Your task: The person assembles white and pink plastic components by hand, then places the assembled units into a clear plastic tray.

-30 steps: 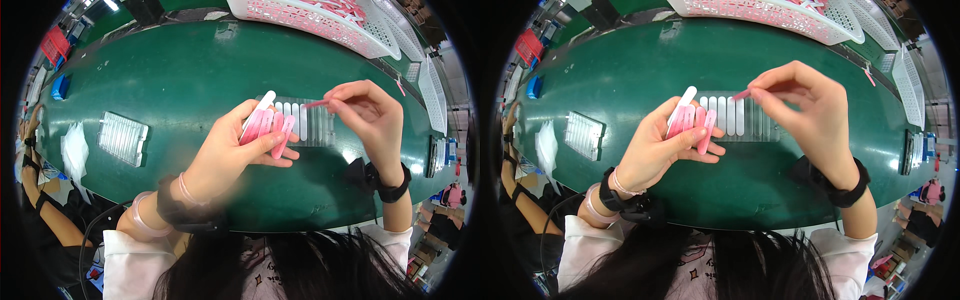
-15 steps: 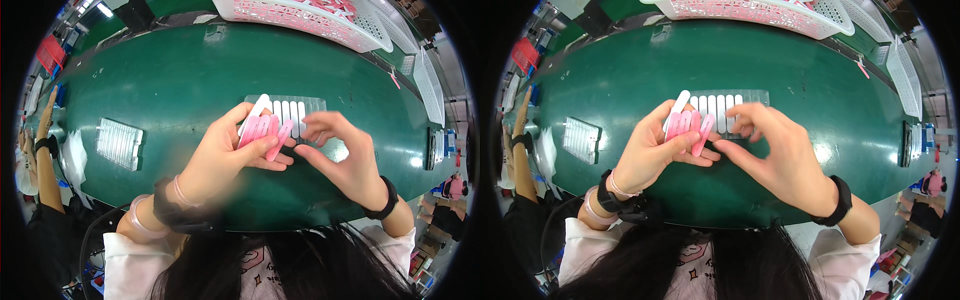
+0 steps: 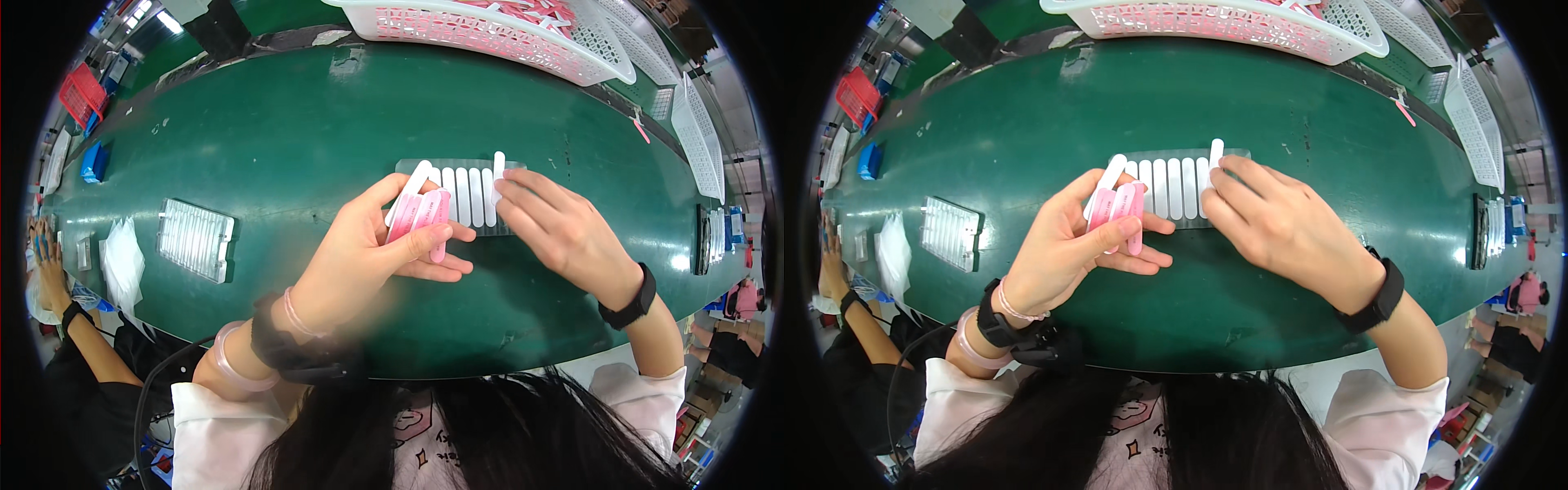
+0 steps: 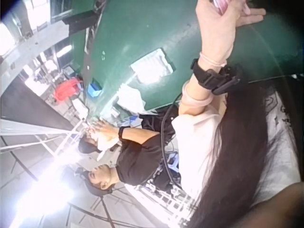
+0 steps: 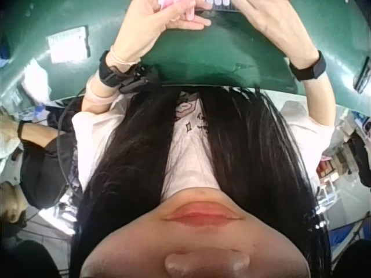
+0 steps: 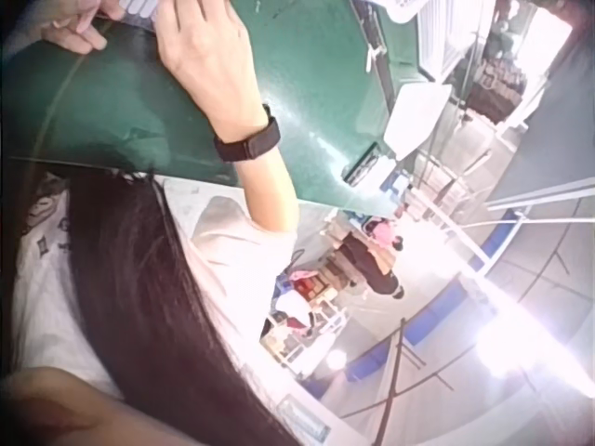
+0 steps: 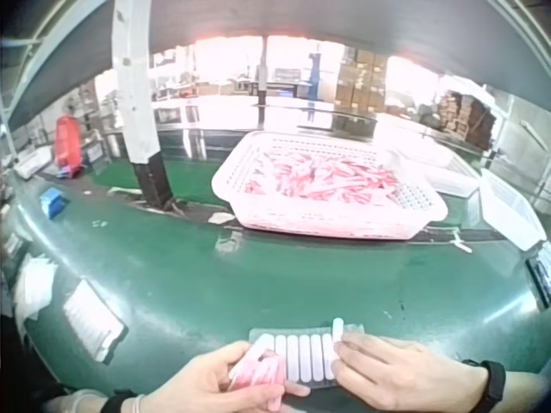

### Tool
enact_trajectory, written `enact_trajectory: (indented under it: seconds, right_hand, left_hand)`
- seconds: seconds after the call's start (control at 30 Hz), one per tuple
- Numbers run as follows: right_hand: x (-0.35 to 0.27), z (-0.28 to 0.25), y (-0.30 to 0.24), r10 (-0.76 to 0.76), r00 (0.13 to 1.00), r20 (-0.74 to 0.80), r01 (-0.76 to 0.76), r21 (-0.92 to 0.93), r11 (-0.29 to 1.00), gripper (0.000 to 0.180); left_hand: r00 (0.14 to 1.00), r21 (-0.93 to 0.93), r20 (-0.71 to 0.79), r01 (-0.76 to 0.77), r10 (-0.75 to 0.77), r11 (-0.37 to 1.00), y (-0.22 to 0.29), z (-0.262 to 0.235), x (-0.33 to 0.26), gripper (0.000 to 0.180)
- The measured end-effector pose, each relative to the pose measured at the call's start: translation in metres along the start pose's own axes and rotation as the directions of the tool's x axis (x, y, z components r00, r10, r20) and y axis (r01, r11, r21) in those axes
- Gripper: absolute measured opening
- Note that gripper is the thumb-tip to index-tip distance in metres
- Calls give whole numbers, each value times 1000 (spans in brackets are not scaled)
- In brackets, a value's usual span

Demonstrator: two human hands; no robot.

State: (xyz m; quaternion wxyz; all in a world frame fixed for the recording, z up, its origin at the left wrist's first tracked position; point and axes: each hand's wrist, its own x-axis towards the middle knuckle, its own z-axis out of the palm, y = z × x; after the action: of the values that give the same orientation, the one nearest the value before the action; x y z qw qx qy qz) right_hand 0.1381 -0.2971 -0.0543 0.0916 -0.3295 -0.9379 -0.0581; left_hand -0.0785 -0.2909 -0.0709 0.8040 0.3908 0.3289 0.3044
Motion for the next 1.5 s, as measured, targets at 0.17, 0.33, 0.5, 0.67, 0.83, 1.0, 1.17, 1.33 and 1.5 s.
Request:
enact_trajectory:
  seconds: [0.17, 0.33, 0.5, 0.67, 0.83, 1.0, 1.17, 1.33, 1.5]
  right_hand:
    - [-16, -7, -15, -20, 998, 65, 22, -37, 999, 25]
    - [3, -10, -25, 494, 848, 191, -406, 833, 375, 26]
    - [14, 8, -27, 444, 784, 433, -331, 898, -291, 20]
    - [9, -3, 0, 556, 754, 350, -229, 933, -277, 14]
    - [17, -6, 41, 585, 660, 472, -605, 795, 41, 16]
    - [21, 2, 50, 514, 746, 423, -662, 551, 508, 24]
    - [14, -1, 47, 439, 783, 440, -622, 545, 562, 36]
    - [4, -2, 41, 260, 926, 274, -377, 621, 688, 80]
    - [6, -4, 27, 265, 917, 297, -391, 546, 741, 88]
  left_hand:
    - [999, -41, 36, -11, 13, 999, -2, 0, -1, 30]
    - [991, -2, 123, 52, -51, 999, -1, 3, -2, 35]
    - [977, -35, 200, 88, -79, 996, 5, 3, -3, 34]
    - [980, -62, 178, 100, -88, 993, 5, 2, -4, 39]
    - [986, -35, 136, 103, -97, 994, 2, 0, -3, 36]
    - [982, -61, 162, 113, -102, 992, 3, -4, -3, 33]
    - [977, -40, 162, 145, -137, 989, 5, 2, -2, 33]
    - [974, -35, 182, 147, -138, 988, 4, 0, -2, 32]
    - [951, -37, 254, 194, -178, 980, 1, -2, -4, 30]
